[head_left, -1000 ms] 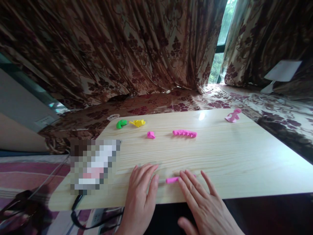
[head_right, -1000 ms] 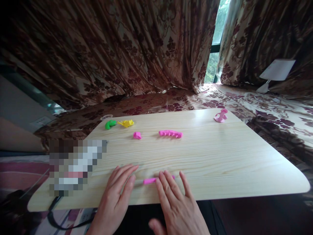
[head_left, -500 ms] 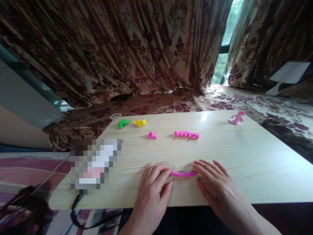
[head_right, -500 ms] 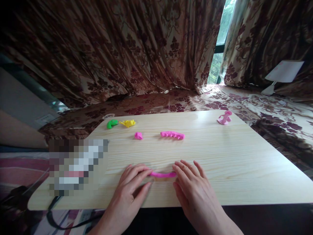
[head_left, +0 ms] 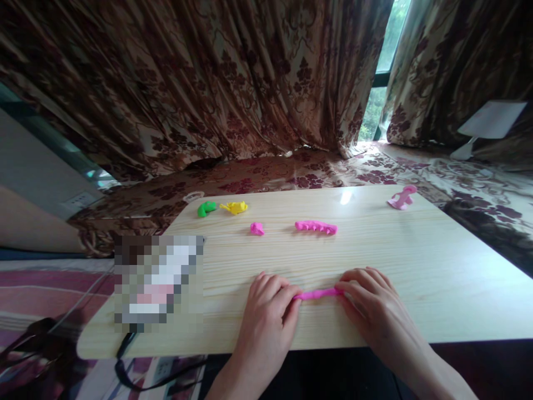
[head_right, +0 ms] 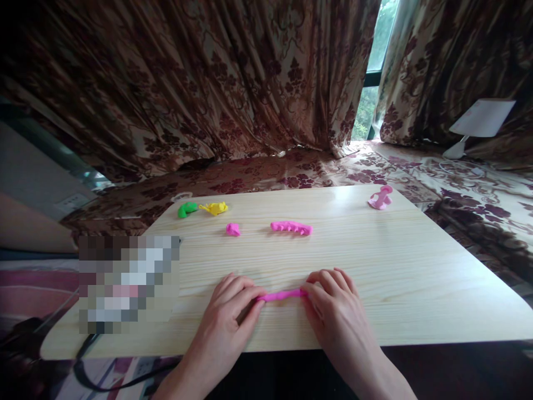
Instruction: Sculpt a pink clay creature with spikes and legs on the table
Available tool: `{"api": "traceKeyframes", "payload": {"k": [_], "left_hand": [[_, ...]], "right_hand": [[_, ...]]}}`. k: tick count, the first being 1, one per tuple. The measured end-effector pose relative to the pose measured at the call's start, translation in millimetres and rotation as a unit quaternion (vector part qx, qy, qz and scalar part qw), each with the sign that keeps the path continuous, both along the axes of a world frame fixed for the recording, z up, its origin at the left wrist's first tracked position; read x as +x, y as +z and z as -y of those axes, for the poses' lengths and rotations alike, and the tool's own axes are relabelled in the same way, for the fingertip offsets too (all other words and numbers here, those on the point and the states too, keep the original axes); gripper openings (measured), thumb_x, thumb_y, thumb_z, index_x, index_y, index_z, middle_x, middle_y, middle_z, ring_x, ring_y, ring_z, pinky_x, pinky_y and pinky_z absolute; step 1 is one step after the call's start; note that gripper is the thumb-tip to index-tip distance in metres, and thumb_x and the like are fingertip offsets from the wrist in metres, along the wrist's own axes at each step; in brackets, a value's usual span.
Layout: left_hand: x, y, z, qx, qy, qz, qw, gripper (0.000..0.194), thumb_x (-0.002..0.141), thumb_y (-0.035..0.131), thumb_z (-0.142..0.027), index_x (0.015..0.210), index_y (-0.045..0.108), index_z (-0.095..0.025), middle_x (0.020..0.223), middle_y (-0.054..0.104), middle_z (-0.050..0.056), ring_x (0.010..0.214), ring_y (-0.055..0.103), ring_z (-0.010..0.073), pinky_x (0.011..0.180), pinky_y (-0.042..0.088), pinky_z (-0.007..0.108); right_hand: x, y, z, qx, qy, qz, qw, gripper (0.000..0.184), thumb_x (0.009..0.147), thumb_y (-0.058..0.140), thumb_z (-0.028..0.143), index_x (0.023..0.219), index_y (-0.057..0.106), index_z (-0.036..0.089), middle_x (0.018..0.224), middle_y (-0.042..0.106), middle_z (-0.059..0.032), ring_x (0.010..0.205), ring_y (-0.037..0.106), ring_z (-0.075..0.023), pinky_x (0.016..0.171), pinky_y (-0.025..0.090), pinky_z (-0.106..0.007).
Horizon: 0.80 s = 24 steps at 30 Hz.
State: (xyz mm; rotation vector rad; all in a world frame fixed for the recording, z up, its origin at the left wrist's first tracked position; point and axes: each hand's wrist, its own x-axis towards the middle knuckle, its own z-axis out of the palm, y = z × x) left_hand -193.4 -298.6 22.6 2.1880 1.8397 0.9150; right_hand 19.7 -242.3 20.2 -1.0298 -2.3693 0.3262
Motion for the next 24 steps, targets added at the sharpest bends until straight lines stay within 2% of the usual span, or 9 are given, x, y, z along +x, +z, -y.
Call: {"api": "traceKeyframes", "payload": {"k": [7, 12, 16, 20, 24], "left_hand": [[2, -4.0, 2, 0.006, -0.004, 0.013, 1.000, 0.019, 0.084, 0.050, -0.012, 0.089, 0.063, -0.024, 0.085, 0.058, 0.003, 0.087, 0.054, 0.0191, 0.100, 0.032, 0.046], [2, -5.2, 2, 0.013, -0.007, 0.010, 1.000, 0.019, 0.085, 0.050, -0.014, 0.091, 0.064, -0.024, 0.086, 0.057, 0.003, 0.088, 0.053, 0.0193, 0.098, 0.034, 0.045], [3, -6.5, 3, 0.030, -0.014, 0.012, 0.999, 0.021, 0.085, 0.051, -0.014, 0.098, 0.063, -0.025, 0.089, 0.058, 0.003, 0.089, 0.054, 0.0188, 0.102, 0.030, 0.046], [5, -5.4, 3, 0.018, -0.006, 0.010, 1.000, 0.017, 0.085, 0.051, -0.016, 0.091, 0.065, -0.024, 0.088, 0.057, 0.004, 0.089, 0.053, 0.0199, 0.095, 0.037, 0.043], [5, -6.3, 4, 0.035, -0.013, 0.011, 0.999, 0.020, 0.084, 0.052, -0.015, 0.098, 0.063, -0.024, 0.090, 0.058, 0.003, 0.092, 0.053, 0.0196, 0.101, 0.031, 0.045]], "right_hand": [[7, 2.7, 14, 0.063, -0.025, 0.008, 0.998, 0.037, 0.087, 0.047, 0.014, 0.122, 0.053, 0.021, 0.111, 0.056, -0.0098, 0.107, 0.048, -0.0250, 0.094, 0.038, -0.045], [-5, 0.9, 23, 0.066, -0.029, 0.046, 0.996, 0.035, 0.086, 0.047, 0.015, 0.118, 0.058, 0.025, 0.111, 0.058, -0.0082, 0.111, 0.049, -0.0255, 0.100, 0.033, -0.049], [-5, -3.7, 25, 0.096, -0.031, 0.068, 0.992, 0.027, 0.088, 0.050, 0.026, 0.113, 0.061, 0.025, 0.119, 0.058, -0.0082, 0.124, 0.041, -0.0288, 0.102, 0.029, -0.052], [-2, -4.5, 24, 0.101, -0.037, 0.101, 0.989, 0.026, 0.090, 0.050, 0.031, 0.112, 0.062, 0.025, 0.130, 0.052, -0.0092, 0.130, 0.033, -0.0308, 0.103, 0.027, -0.055], [3, -6.3, 28, 0.131, -0.016, 0.118, 0.984, 0.029, 0.090, 0.050, 0.033, 0.115, 0.061, 0.024, 0.130, 0.054, -0.0102, 0.130, 0.034, -0.0314, 0.103, 0.027, -0.055]]}}
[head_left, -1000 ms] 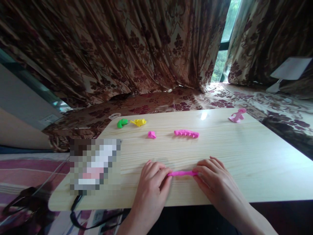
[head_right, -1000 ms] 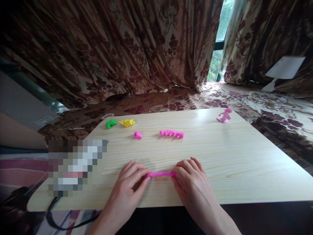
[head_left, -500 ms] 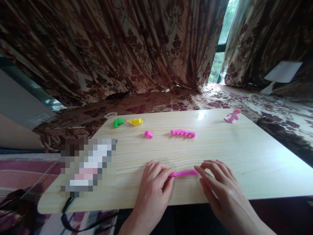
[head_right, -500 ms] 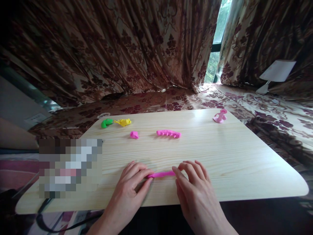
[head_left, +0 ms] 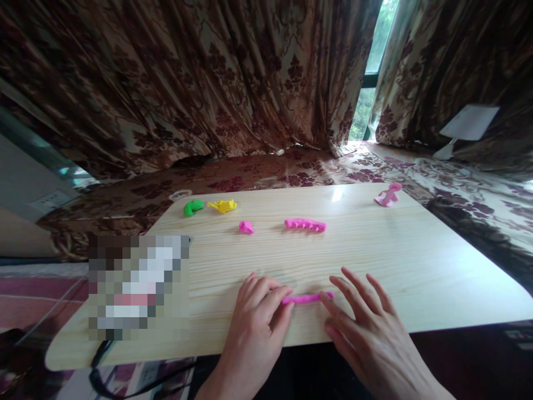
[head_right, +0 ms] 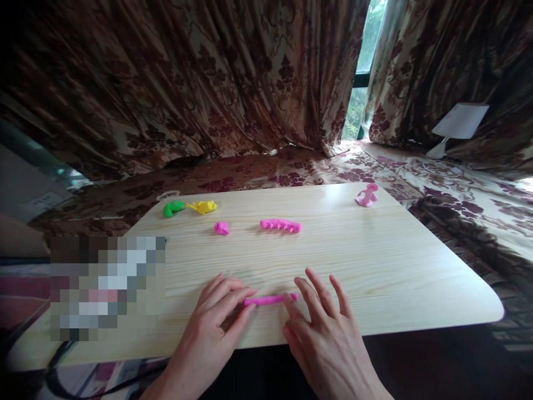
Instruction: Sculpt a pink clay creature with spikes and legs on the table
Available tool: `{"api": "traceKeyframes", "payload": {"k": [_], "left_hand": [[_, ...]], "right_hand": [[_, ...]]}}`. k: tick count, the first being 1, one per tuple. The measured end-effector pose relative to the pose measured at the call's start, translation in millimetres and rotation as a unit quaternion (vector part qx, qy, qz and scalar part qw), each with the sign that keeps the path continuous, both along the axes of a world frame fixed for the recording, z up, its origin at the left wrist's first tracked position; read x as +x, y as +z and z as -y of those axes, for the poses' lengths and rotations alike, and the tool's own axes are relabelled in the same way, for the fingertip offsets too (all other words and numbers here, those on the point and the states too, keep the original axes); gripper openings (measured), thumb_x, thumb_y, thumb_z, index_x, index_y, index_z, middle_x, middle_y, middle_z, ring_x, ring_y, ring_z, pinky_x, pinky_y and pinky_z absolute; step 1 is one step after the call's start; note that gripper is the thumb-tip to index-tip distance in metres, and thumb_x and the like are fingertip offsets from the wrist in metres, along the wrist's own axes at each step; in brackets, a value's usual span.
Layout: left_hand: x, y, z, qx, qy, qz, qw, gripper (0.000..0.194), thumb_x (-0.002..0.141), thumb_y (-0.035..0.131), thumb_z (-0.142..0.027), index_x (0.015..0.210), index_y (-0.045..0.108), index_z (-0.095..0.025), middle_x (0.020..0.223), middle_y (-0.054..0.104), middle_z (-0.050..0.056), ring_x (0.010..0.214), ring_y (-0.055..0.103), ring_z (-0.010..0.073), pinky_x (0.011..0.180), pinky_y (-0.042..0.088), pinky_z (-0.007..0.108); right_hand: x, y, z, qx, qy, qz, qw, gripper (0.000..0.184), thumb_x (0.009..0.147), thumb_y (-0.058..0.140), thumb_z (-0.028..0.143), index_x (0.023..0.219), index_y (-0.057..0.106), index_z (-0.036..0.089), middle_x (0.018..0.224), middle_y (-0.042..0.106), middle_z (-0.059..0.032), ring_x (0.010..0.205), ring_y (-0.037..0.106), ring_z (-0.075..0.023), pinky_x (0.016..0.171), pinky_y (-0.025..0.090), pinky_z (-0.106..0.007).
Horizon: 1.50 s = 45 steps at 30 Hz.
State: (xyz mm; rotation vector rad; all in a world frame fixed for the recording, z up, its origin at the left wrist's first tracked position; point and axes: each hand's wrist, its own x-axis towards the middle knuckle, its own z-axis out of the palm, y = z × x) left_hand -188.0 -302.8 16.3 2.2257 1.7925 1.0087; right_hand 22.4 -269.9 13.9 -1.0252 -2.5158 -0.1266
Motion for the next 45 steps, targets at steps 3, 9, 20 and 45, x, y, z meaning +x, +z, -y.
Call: {"api": "traceKeyframes", "payload": {"k": [3, 9, 20, 45], "left_hand": [[0, -0.7, 0, -0.006, 0.002, 0.003, 1.000, 0.021, 0.085, 0.052, -0.016, 0.101, 0.062, -0.024, 0.091, 0.058, 0.003, 0.092, 0.053, 0.0198, 0.098, 0.033, 0.044], [0, 2.4, -2, -0.019, -0.002, -0.012, 1.000, 0.019, 0.085, 0.051, -0.016, 0.095, 0.065, -0.025, 0.087, 0.056, 0.003, 0.089, 0.052, 0.0189, 0.099, 0.032, 0.045], [-4, -2.9, 3, -0.026, 0.012, 0.055, 0.998, 0.024, 0.085, 0.052, -0.017, 0.106, 0.061, -0.024, 0.096, 0.058, 0.005, 0.097, 0.052, 0.0211, 0.092, 0.042, 0.039], [-8, -2.4, 7, -0.014, 0.024, -0.003, 1.000, 0.017, 0.083, 0.054, -0.018, 0.095, 0.064, -0.026, 0.094, 0.059, 0.004, 0.100, 0.052, 0.0218, 0.103, 0.030, 0.048]], "right_hand": [[0, 0.4, -2, -0.004, -0.006, 0.003, 1.000, 0.030, 0.090, 0.049, 0.033, 0.117, 0.060, 0.024, 0.130, 0.053, -0.0102, 0.131, 0.033, -0.0317, 0.103, 0.027, -0.056], [-11, 10.0, -8, -0.041, -0.021, -0.004, 0.999, 0.034, 0.092, 0.045, 0.035, 0.120, 0.057, 0.022, 0.135, 0.049, -0.0101, 0.135, 0.025, -0.0312, 0.105, 0.023, -0.057], [-22, 3.0, 4, -0.036, 0.025, 0.035, 0.998, 0.034, 0.091, 0.045, 0.037, 0.121, 0.057, 0.024, 0.138, 0.046, -0.0111, 0.135, 0.025, -0.0327, 0.105, 0.024, -0.058], [-26, 0.0, 10, -0.020, 0.014, 0.046, 0.999, 0.042, 0.091, 0.045, 0.040, 0.128, 0.052, 0.022, 0.144, 0.038, -0.0125, 0.136, 0.022, -0.0344, 0.103, 0.025, -0.059]]}}
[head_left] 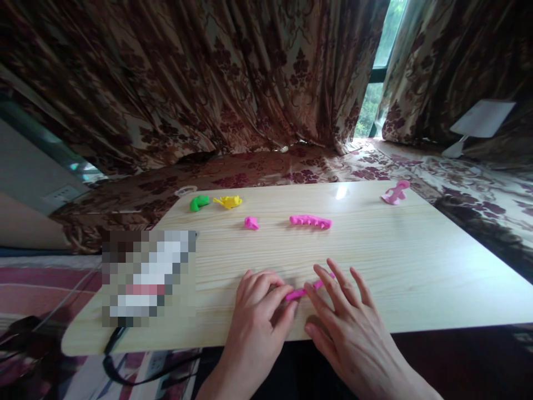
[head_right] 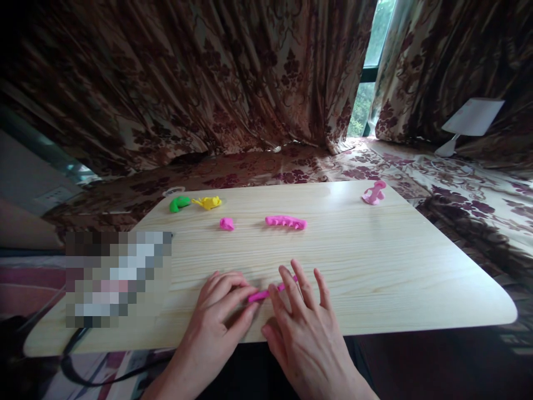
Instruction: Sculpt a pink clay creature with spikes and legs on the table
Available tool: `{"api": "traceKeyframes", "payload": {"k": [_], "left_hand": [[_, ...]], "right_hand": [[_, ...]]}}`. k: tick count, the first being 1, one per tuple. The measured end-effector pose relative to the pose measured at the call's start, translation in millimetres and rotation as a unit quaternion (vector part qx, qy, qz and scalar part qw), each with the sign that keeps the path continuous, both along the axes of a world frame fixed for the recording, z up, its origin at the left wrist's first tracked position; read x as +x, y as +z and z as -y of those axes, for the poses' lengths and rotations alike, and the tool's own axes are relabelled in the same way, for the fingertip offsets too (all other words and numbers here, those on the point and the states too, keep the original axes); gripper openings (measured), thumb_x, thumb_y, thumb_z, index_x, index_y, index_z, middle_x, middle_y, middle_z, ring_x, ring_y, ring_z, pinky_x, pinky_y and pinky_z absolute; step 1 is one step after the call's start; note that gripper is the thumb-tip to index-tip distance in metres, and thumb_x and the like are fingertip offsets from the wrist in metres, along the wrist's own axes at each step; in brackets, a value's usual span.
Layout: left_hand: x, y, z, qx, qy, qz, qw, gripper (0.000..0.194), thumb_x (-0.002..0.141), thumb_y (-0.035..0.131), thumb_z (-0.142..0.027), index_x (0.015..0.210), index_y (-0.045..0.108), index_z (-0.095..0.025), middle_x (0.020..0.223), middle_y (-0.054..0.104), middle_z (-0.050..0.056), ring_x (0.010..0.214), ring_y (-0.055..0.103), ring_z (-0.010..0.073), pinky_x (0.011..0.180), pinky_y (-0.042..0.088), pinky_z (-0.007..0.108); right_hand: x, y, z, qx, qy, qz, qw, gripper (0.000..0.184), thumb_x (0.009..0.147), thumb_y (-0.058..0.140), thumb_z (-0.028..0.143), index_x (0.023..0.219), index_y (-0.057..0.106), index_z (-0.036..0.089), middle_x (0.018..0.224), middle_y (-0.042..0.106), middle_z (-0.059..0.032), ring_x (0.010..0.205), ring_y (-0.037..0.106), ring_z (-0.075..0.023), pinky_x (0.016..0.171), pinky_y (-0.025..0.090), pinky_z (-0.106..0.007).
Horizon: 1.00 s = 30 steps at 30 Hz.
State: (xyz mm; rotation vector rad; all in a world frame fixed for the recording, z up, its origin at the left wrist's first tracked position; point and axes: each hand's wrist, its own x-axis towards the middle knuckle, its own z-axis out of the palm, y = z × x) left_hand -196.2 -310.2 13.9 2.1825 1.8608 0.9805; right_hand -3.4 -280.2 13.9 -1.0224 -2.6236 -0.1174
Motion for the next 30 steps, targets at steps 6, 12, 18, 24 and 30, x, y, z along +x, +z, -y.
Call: {"api": "traceKeyframes", "payload": {"k": [6, 12, 18, 24, 30], "left_hand": [[5, 3.4, 1, -0.006, 0.003, 0.003, 1.000, 0.018, 0.083, 0.052, -0.012, 0.087, 0.064, -0.025, 0.089, 0.058, 0.003, 0.097, 0.053, 0.0207, 0.104, 0.028, 0.049], [7, 1.6, 2, -0.005, 0.001, 0.020, 1.000, 0.014, 0.083, 0.055, -0.014, 0.088, 0.062, -0.024, 0.089, 0.060, 0.002, 0.097, 0.053, 0.0200, 0.104, 0.029, 0.048], [-11, -3.8, 11, 0.012, 0.029, 0.022, 0.999, 0.025, 0.083, 0.053, -0.014, 0.107, 0.056, -0.024, 0.105, 0.060, 0.004, 0.107, 0.050, 0.0195, 0.106, 0.029, 0.047], [-31, -7.6, 19, 0.013, 0.052, 0.029, 0.998, 0.030, 0.085, 0.047, -0.010, 0.110, 0.055, -0.025, 0.109, 0.057, 0.004, 0.110, 0.047, 0.0179, 0.106, 0.029, 0.044], [-29, -5.0, 18, 0.008, 0.045, 0.032, 0.998, 0.030, 0.086, 0.044, -0.009, 0.110, 0.055, -0.024, 0.108, 0.058, 0.004, 0.110, 0.047, 0.0181, 0.106, 0.029, 0.044]], "right_hand": [[25, -4.9, 8, 0.061, 0.021, 0.006, 0.998, 0.042, 0.082, 0.056, 0.032, 0.123, 0.055, 0.022, 0.141, 0.041, -0.0144, 0.134, 0.025, -0.0374, 0.096, 0.031, -0.058], [13, 4.3, 9, 0.063, 0.018, -0.040, 0.997, 0.035, 0.084, 0.053, 0.030, 0.117, 0.060, 0.019, 0.135, 0.050, -0.0116, 0.130, 0.034, -0.0368, 0.097, 0.032, -0.055], [-22, 7.1, 5, 0.027, 0.056, -0.068, 0.996, 0.034, 0.090, 0.047, 0.031, 0.118, 0.060, 0.017, 0.129, 0.057, -0.0060, 0.131, 0.033, -0.0323, 0.105, 0.026, -0.051], [-30, -10.3, 7, -0.013, 0.048, -0.091, 0.995, 0.038, 0.089, 0.051, 0.041, 0.121, 0.057, 0.023, 0.133, 0.053, -0.0052, 0.136, 0.024, -0.0300, 0.109, 0.015, -0.053], [-32, -9.0, 7, -0.021, 0.032, -0.057, 0.998, 0.039, 0.091, 0.047, 0.041, 0.124, 0.056, 0.022, 0.139, 0.047, -0.0045, 0.137, 0.020, -0.0290, 0.111, 0.011, -0.052]]}}
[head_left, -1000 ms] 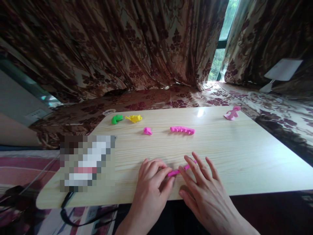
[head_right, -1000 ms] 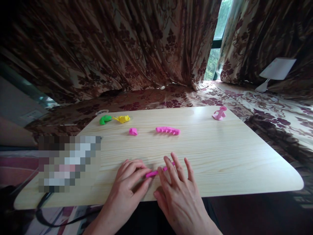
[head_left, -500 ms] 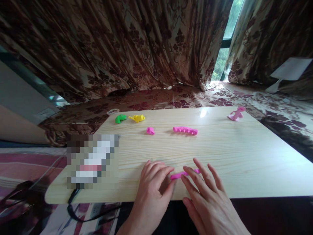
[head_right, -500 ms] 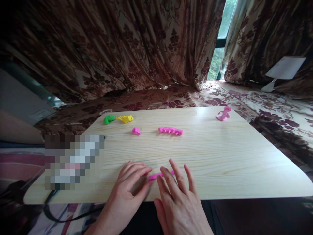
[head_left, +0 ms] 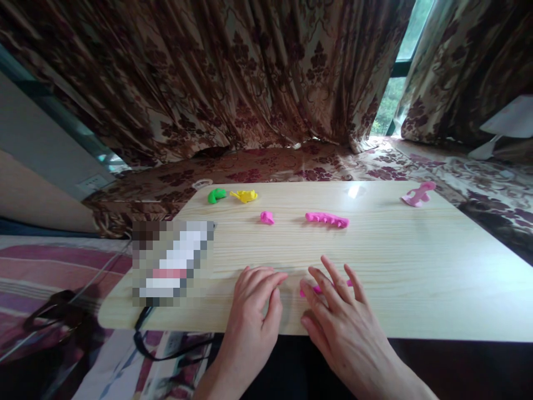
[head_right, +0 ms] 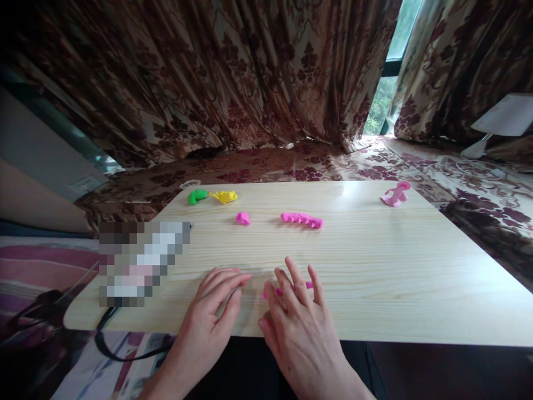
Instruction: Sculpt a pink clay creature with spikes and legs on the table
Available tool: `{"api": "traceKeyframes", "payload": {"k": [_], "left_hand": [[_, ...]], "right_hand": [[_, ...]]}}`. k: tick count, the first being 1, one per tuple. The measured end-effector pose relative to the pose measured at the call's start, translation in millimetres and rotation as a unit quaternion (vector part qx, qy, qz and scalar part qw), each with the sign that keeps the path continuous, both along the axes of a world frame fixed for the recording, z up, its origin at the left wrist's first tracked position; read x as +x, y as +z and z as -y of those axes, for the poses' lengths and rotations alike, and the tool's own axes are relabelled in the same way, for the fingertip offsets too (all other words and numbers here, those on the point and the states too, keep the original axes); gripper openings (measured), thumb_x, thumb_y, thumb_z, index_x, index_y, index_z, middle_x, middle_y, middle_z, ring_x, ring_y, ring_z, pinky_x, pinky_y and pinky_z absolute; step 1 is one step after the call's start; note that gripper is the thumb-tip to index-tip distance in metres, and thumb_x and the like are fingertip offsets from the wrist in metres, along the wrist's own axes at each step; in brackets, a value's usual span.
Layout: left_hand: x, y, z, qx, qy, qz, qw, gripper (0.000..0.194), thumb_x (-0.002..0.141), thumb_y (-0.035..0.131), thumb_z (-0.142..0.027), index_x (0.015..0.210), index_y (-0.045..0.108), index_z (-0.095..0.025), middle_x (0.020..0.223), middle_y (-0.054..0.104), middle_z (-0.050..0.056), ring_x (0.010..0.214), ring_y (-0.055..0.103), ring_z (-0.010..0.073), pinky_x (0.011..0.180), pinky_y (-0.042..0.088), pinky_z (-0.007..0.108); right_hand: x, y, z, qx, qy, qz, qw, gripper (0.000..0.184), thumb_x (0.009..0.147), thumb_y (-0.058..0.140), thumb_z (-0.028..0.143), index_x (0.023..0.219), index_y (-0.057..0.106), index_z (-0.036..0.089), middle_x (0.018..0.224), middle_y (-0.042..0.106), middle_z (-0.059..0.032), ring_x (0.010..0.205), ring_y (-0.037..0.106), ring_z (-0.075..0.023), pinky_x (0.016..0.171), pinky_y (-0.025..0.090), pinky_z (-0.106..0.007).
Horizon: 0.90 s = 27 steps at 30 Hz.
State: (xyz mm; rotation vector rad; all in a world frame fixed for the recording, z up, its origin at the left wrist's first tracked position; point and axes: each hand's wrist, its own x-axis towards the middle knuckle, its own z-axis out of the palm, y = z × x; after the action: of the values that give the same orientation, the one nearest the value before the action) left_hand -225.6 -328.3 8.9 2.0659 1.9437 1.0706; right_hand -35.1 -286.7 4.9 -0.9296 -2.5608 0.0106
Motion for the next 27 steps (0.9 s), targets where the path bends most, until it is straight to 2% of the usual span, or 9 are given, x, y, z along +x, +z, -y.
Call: {"api": "traceKeyframes", "payload": {"k": [5, 10, 15, 17, 21, 27], "left_hand": [[-2, 1.4, -1, 0.001, 0.005, 0.004, 1.000, 0.030, 0.087, 0.045, -0.010, 0.112, 0.055, -0.024, 0.108, 0.058, 0.003, 0.110, 0.048, 0.0176, 0.106, 0.030, 0.043], [1, 0.4, -2, -0.008, -0.001, -0.002, 1.000, 0.029, 0.087, 0.045, -0.011, 0.111, 0.056, -0.024, 0.109, 0.058, 0.003, 0.110, 0.048, 0.0181, 0.106, 0.029, 0.044], [0, -1.0, -2, -0.004, 0.001, -0.002, 1.000, 0.029, 0.087, 0.045, -0.011, 0.110, 0.056, -0.024, 0.108, 0.058, 0.003, 0.110, 0.047, 0.0179, 0.106, 0.030, 0.043], [0, -1.6, -2, -0.003, 0.002, -0.002, 1.000, 0.029, 0.086, 0.046, -0.011, 0.110, 0.057, -0.024, 0.108, 0.058, 0.003, 0.110, 0.047, 0.0178, 0.105, 0.031, 0.042], [4, 1.0, -2, -0.003, -0.003, -0.011, 1.000, 0.031, 0.086, 0.046, -0.011, 0.112, 0.056, -0.025, 0.110, 0.057, 0.003, 0.112, 0.047, 0.0177, 0.106, 0.030, 0.043], [9, 5.2, -1, -0.008, -0.004, 0.002, 1.000, 0.030, 0.086, 0.045, -0.011, 0.109, 0.058, -0.025, 0.109, 0.058, 0.004, 0.110, 0.049, 0.0196, 0.105, 0.032, 0.045]], "right_hand": [[8, -3.8, 7, 0.068, 0.066, 0.005, 0.995, 0.049, 0.088, 0.050, 0.037, 0.131, 0.048, 0.014, 0.139, 0.046, -0.0047, 0.135, 0.026, -0.0274, 0.113, 0.003, -0.047], [6, 1.1, 3, 0.073, 0.034, 0.050, 0.995, 0.047, 0.089, 0.045, 0.031, 0.132, 0.046, 0.012, 0.142, 0.041, -0.0074, 0.134, 0.028, -0.0280, 0.112, 0.002, -0.048], [14, -2.7, 11, 0.137, 0.093, 0.037, 0.985, 0.050, 0.089, 0.043, 0.038, 0.129, 0.050, 0.010, 0.132, 0.053, -0.0087, 0.130, 0.036, -0.0247, 0.112, 0.001, -0.045], [13, -5.5, 13, 0.121, 0.080, 0.034, 0.989, 0.053, 0.089, 0.043, 0.040, 0.131, 0.047, 0.009, 0.134, 0.050, -0.0096, 0.131, 0.035, -0.0254, 0.112, 0.001, -0.046], [3, -2.3, 8, 0.044, 0.036, 0.040, 0.998, 0.057, 0.089, 0.045, 0.035, 0.139, 0.034, 0.009, 0.144, 0.037, -0.0089, 0.136, 0.024, -0.0281, 0.111, 0.005, -0.048], [17, 15.1, -3, 0.032, 0.024, 0.019, 0.999, 0.056, 0.088, 0.044, 0.022, 0.140, 0.031, 0.006, 0.140, 0.043, -0.0074, 0.138, 0.018, -0.0283, 0.109, 0.014, -0.051]]}}
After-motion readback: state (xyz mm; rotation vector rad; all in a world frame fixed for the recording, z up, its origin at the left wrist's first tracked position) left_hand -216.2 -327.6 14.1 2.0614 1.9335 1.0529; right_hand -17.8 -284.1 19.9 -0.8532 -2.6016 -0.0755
